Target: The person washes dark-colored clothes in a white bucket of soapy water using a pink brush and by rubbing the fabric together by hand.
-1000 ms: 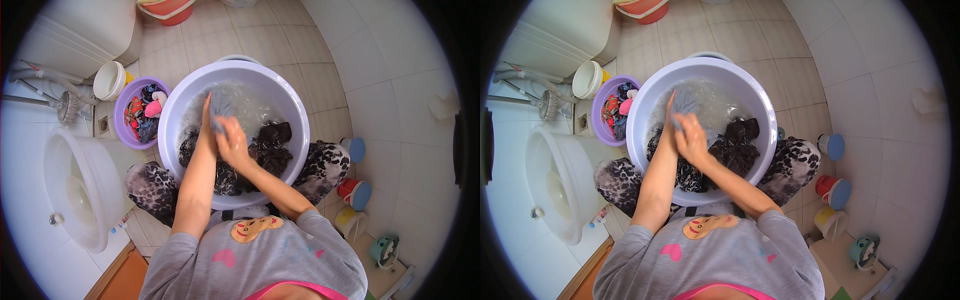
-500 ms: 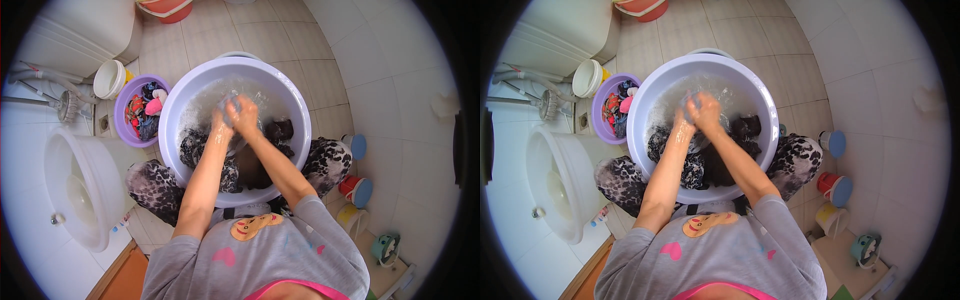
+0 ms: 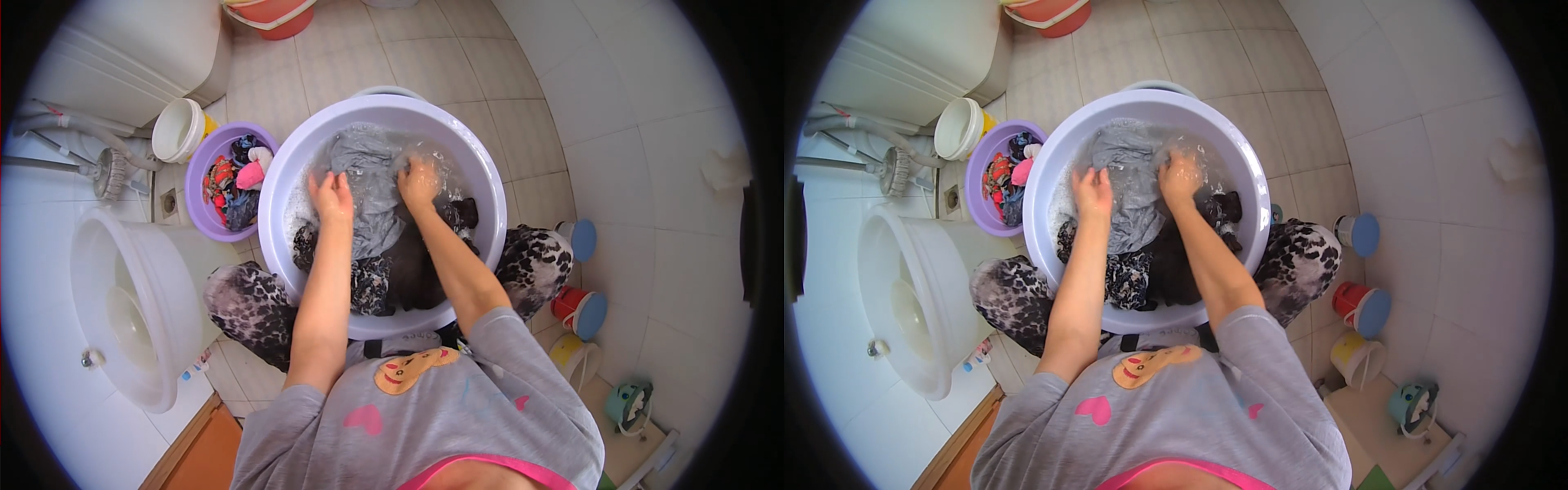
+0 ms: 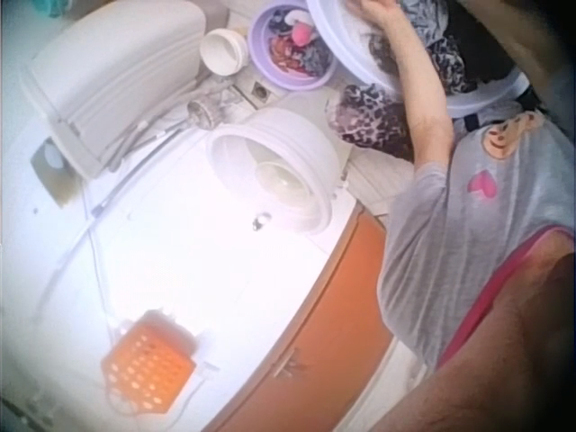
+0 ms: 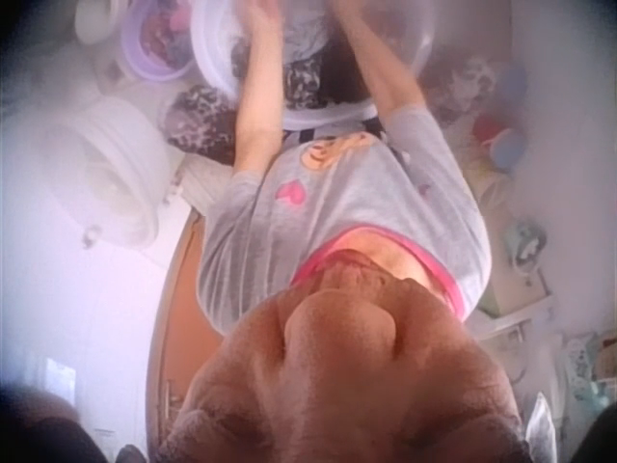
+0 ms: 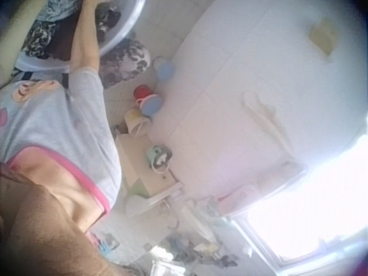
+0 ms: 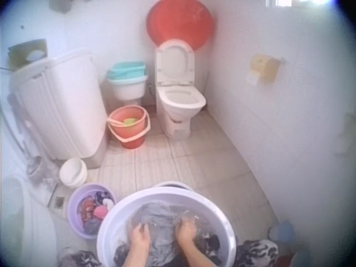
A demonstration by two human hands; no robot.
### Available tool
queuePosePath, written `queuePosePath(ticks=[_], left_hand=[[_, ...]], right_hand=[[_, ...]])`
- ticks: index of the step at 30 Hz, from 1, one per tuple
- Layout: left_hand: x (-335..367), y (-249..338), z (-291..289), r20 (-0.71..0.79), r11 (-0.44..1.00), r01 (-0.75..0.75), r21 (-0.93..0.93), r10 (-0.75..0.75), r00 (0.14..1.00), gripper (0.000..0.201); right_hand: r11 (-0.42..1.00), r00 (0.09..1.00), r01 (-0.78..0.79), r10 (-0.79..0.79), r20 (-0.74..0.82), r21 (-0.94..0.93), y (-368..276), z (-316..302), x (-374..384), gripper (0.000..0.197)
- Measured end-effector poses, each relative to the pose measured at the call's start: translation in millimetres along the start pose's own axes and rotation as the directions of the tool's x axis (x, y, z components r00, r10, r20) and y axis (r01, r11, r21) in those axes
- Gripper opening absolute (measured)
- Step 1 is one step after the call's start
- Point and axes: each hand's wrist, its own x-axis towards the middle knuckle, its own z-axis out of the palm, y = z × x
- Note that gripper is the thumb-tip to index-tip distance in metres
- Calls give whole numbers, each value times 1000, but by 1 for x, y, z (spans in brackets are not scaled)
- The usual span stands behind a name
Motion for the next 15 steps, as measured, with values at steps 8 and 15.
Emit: queuePosePath(ticks=[8,15], left_hand=[[-9,10,20,505,868,364,337,-493,708,42],[-51,-14,45,260,945,181,271,-253,932,24]], right_hand=[[631,881,472,-359,-307,615,-95,-62,-74,40],[849,896,405,-294,-334,339,-70,-47,-20,18]])
